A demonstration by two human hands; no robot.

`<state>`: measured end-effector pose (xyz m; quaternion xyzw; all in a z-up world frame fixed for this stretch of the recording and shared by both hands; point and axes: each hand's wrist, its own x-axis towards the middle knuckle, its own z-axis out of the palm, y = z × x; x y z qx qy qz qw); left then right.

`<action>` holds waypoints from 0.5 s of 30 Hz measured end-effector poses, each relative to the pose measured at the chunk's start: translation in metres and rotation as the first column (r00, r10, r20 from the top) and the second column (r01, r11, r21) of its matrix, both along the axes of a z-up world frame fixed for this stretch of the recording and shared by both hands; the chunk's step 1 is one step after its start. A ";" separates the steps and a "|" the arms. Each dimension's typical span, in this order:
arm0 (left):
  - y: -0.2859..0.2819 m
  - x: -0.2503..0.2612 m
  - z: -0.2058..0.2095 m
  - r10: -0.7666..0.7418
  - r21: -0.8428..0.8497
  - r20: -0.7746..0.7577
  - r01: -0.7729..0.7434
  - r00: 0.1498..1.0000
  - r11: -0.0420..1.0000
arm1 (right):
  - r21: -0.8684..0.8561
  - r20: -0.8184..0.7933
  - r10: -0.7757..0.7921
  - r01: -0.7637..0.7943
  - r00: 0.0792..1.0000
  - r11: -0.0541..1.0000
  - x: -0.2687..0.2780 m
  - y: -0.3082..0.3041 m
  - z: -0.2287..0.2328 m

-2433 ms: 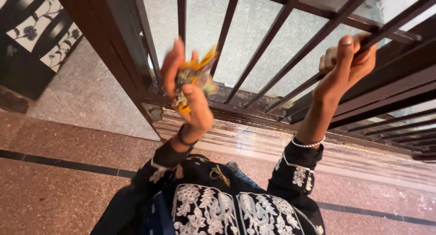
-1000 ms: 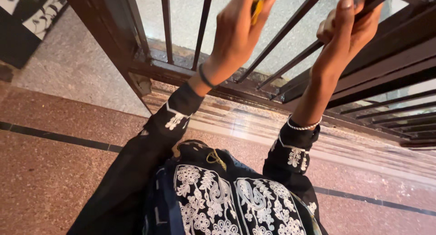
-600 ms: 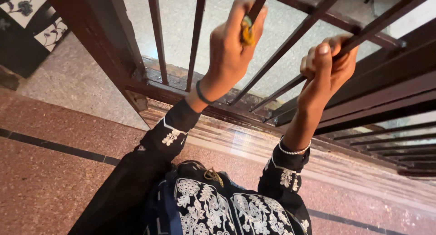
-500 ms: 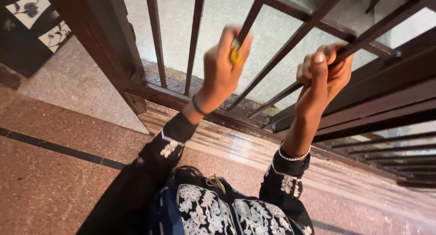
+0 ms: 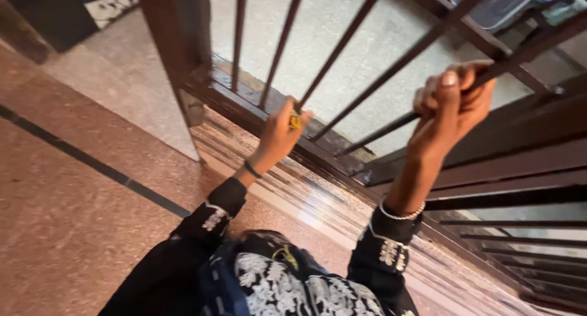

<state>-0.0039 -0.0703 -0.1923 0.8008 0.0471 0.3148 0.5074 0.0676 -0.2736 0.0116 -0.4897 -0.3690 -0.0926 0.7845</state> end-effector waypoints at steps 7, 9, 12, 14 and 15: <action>0.007 0.001 0.024 0.023 -0.010 0.244 -0.021 0.970 1.000 | -0.021 0.004 -0.070 0.070 0.998 0.997 -0.007 0.001 0.001; 0.004 0.011 0.046 -0.011 -0.140 0.208 0.041 0.978 0.989 | -0.003 0.016 -0.082 0.082 0.997 0.997 -0.003 0.003 0.000; 0.004 0.035 0.106 -0.104 -0.187 0.381 0.187 0.919 0.964 | 0.012 0.012 -0.112 0.112 0.994 0.994 -0.001 0.004 -0.004; 0.003 0.052 0.150 -0.185 -0.170 0.522 0.314 0.833 0.934 | 0.012 0.005 -0.123 0.123 0.992 0.992 -0.001 0.006 -0.004; 0.001 0.056 0.168 -0.228 -0.144 0.568 0.368 0.791 0.919 | 0.016 0.000 -0.128 0.128 0.992 0.992 -0.001 0.006 -0.001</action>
